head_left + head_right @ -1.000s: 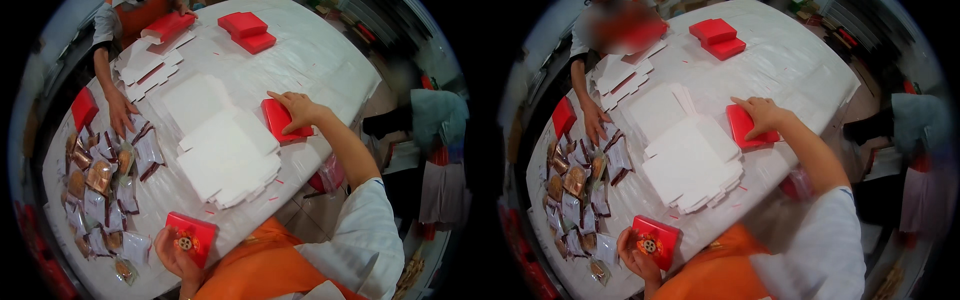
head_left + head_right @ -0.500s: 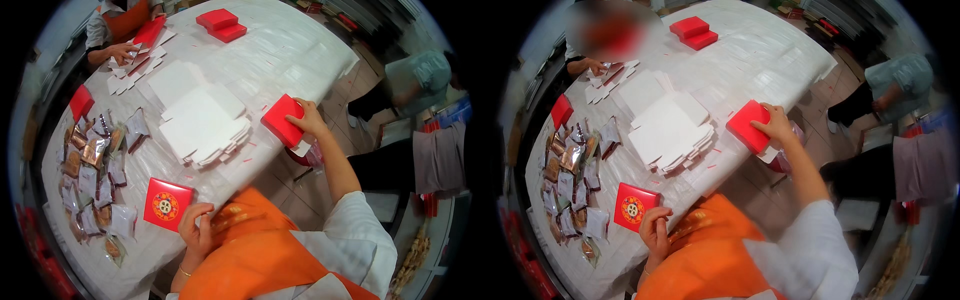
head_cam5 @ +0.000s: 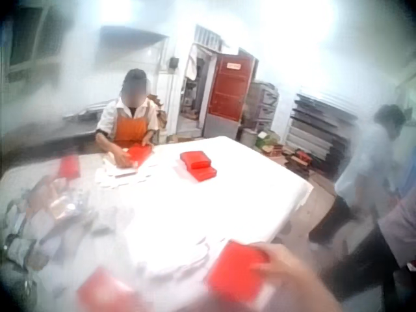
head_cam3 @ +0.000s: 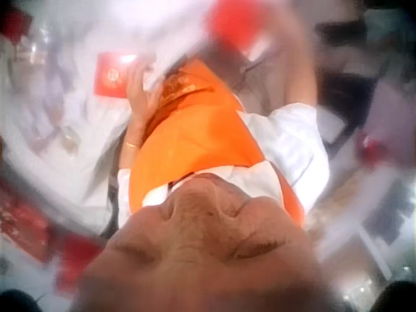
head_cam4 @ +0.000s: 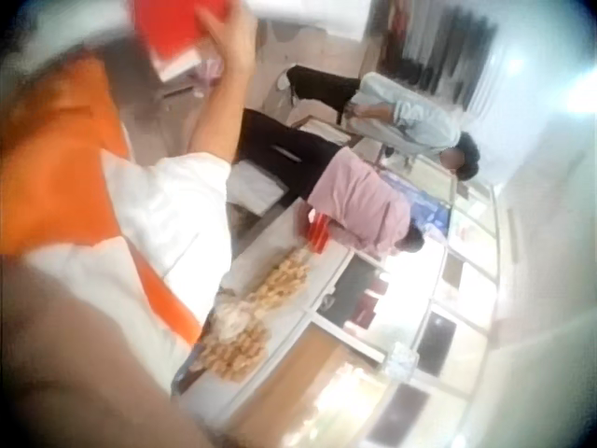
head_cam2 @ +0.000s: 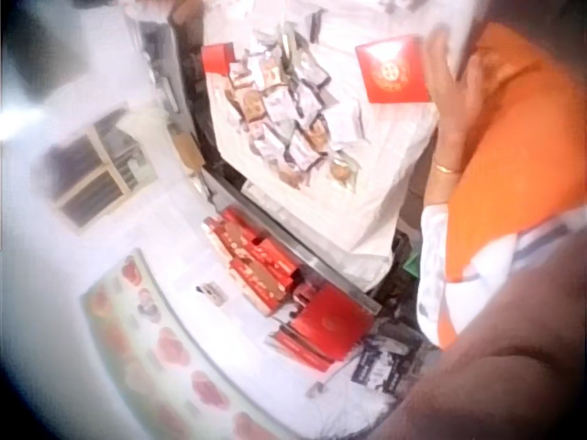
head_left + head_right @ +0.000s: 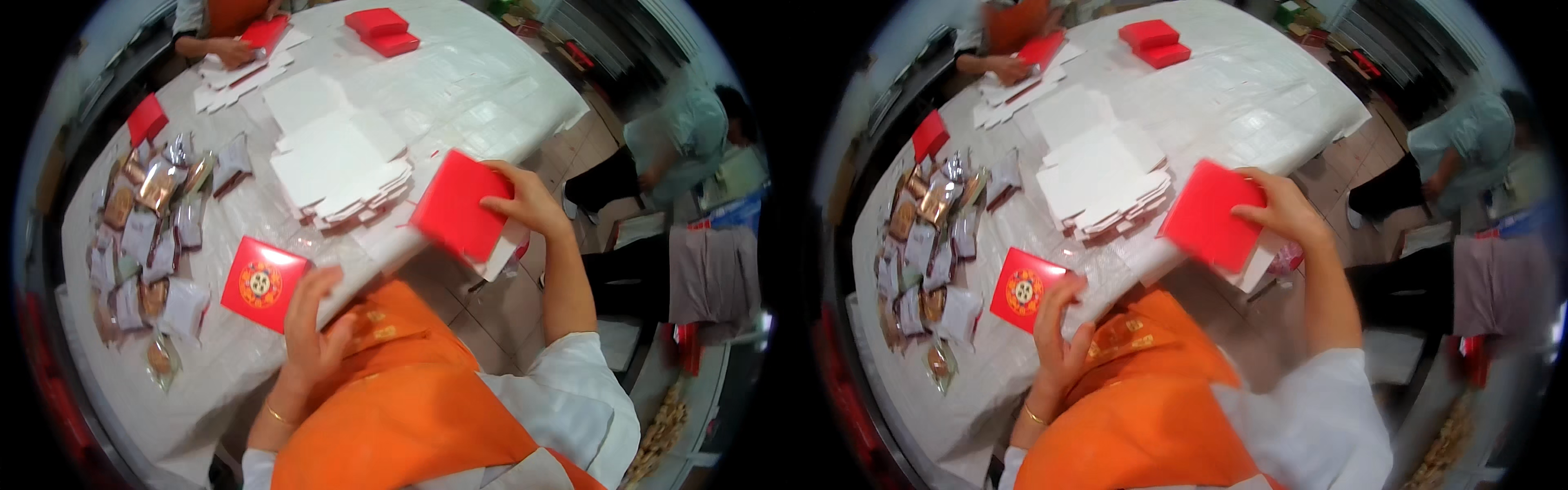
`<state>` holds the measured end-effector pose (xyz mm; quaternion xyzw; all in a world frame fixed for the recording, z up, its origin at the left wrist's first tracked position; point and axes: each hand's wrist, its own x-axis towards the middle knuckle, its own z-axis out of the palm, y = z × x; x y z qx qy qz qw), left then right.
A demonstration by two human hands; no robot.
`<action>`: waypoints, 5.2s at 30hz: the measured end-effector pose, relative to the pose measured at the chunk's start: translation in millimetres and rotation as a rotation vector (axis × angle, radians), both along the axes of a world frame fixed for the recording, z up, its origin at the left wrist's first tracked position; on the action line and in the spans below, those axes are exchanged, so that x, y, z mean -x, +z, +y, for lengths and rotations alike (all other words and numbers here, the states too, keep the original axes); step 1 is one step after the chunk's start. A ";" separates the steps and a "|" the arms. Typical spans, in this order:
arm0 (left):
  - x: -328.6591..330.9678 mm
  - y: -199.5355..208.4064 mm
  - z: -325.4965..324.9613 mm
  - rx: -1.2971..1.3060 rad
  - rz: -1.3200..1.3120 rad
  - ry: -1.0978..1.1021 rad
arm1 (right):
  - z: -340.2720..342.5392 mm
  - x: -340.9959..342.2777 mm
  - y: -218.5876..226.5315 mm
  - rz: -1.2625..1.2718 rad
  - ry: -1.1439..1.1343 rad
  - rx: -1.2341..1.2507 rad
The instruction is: The person assembles small red cardboard boxes by folding flat white sheets into shape and inserting them into red covers. They place packaged items into the assembled boxes and stack the finished units on the table.
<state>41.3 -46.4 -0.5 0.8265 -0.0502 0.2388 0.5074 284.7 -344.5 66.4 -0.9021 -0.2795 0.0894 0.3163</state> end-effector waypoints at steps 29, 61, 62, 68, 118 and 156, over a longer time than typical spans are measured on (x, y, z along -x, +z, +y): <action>115.4 -52.1 7.0 0.372 -0.018 0.457 | 186.2 161.3 -78.9 0.067 0.608 -0.468; 113.4 -31.3 48.0 0.618 0.098 0.659 | 458.4 -42.0 -128.8 -0.686 0.756 0.368; 111.1 -26.5 49.9 0.597 0.114 0.635 | 448.5 -42.2 -126.7 -0.683 0.746 0.391; 102.9 -34.1 41.7 0.590 0.017 0.615 | 383.4 -41.6 -78.3 -0.117 0.541 0.095; 110.4 -35.2 0.6 0.226 -0.091 0.530 | 156.6 153.4 -88.3 0.268 0.666 -0.731; 93.3 -35.6 -12.9 0.425 0.046 0.705 | 162.6 184.9 -91.4 0.192 0.445 -0.780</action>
